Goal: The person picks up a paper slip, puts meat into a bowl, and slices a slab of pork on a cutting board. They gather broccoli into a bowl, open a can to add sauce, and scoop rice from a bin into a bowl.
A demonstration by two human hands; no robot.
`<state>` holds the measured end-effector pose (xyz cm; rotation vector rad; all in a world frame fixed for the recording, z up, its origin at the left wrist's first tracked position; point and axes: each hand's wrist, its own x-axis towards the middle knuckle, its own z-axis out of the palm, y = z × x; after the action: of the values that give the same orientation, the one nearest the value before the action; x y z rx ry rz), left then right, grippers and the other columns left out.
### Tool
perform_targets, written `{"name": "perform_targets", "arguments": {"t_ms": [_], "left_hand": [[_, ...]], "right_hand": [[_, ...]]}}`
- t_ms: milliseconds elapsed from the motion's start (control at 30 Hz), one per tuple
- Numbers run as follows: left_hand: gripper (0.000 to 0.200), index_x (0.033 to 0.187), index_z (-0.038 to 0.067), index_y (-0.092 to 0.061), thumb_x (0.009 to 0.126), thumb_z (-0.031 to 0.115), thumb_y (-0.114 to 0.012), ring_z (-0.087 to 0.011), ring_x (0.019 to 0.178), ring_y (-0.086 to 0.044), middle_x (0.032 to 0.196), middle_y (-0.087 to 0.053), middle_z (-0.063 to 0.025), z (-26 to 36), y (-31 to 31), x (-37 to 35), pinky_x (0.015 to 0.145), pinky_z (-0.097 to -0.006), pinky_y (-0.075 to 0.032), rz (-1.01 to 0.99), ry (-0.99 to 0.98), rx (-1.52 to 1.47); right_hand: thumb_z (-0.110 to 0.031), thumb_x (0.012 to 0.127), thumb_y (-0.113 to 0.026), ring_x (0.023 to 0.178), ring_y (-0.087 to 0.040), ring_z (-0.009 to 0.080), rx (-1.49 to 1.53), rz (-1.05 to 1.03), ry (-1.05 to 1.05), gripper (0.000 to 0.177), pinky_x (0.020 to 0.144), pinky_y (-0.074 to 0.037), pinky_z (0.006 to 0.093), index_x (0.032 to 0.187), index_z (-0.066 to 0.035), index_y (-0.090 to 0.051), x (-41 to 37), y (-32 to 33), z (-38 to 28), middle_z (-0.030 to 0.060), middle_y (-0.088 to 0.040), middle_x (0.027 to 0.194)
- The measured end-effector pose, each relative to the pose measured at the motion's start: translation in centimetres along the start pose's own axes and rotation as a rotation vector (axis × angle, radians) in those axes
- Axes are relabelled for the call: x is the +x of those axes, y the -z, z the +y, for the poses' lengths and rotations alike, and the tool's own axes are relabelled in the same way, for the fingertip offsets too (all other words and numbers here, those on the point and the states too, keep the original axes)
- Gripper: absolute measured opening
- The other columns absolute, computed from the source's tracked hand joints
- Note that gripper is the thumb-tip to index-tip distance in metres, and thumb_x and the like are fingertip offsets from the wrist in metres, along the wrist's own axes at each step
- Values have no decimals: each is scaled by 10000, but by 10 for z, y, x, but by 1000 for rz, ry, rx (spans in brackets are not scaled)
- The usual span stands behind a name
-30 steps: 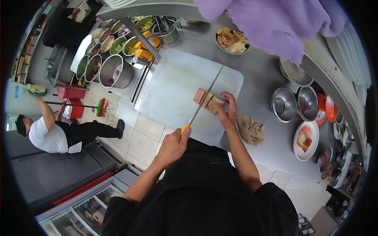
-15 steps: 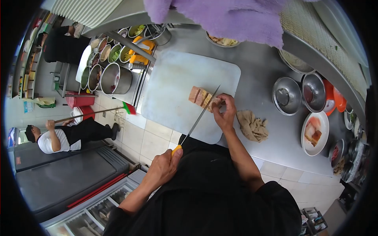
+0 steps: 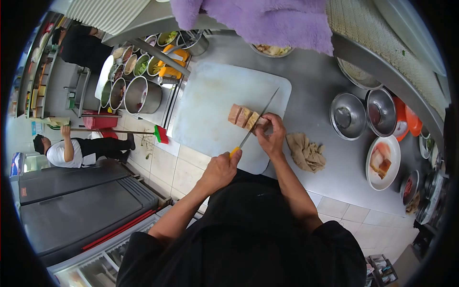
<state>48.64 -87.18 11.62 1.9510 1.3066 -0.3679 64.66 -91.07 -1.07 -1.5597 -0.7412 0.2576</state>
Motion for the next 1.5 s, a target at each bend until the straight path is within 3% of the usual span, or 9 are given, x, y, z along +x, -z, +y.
{"name": "perform_targets", "arguments": {"t_ms": [567, 667, 733, 833, 1000, 1100, 1200, 1300, 1500], "left_hand": [[520, 781, -57, -544, 937, 418, -403, -434, 664, -548, 668, -545, -284, -19, -16, 23, 604, -458, -430, 114, -156, -143], [520, 757, -42, -541, 940, 426, -409, -347, 557, -528, 597, -519, -226, -45, 24, -14, 574, -407, -435, 152, -122, -304], [526, 782, -34, -561, 939, 447, -420, -142, 559, -429, 581, -486, -74, -73, 54, -30, 570, -324, -419, 213, 17, -369], [590, 839, -30, -626, 907, 523, -432, -151, 555, -501, 589, -525, -63, -124, 99, -44, 558, -315, -435, 324, 257, -308], [641, 638, -10, -535, 882, 572, -428, -146, 381, -460, 472, -453, -64, -189, 152, -50, 385, -306, -390, 351, 504, -196], [625, 612, 4, -516, 880, 563, -442, -137, 366, -447, 464, -441, -49, -230, 168, -40, 359, -299, -370, 244, 508, -129], [590, 584, 28, -487, 875, 541, -469, -123, 328, -411, 452, -426, -26, -253, 176, -31, 314, -291, -321, 171, 479, -203], [541, 649, 12, -511, 885, 498, -489, -123, 306, -418, 452, -453, -41, -241, 197, -17, 288, -278, -313, 104, 479, -142], [397, 794, -21, -564, 886, 366, -551, -137, 350, -507, 475, -500, -71, -236, 203, 66, 318, -281, -381, 96, 143, -75]], "right_hand": [[-78, 627, -662, 905, -567, 280, 20, -92, -58, 402, 738, -466, 339, 1012, -39, -556, 3, 8, 12, 130, -577, 975], [-40, 589, -665, 1087, -466, 330, -77, -359, 108, 651, 826, -450, 389, 1205, -90, -460, 24, 30, -25, 153, -446, 1238], [-14, 541, -679, 1206, -338, 355, -420, -869, 223, 887, 924, -407, 437, 1340, -172, -328, 48, 33, -38, 144, -221, 1410], [1, 516, -686, 1229, -321, 353, -676, -1195, 454, 959, 976, -378, 456, 1364, -240, -310, 79, 15, -50, 121, -159, 1439], [-9, 512, -691, 1179, -349, 342, -825, -1401, 751, 913, 966, -346, 454, 1331, -238, -358, 97, -28, -57, 116, -350, 1291], [-22, 527, -684, 1080, -387, 329, -718, -1656, 492, 789, 933, -360, 447, 1250, -164, -403, 97, -46, -30, 117, -396, 1132], [-54, 539, -701, 971, -413, 307, -477, -1343, 548, 709, 893, -384, 415, 1183, -124, -412, 90, -31, -15, 106, -404, 1022], [-87, 563, -729, 1053, -423, 294, -536, -1178, 293, 701, 881, -414, 385, 1195, -109, -425, 91, -10, -43, 103, -440, 1057], [-54, 507, -783, 1086, -471, 205, 170, -538, -437, 846, 924, -403, 330, 1256, -119, -394, 64, 39, -36, 58, -458, 1168]]}}
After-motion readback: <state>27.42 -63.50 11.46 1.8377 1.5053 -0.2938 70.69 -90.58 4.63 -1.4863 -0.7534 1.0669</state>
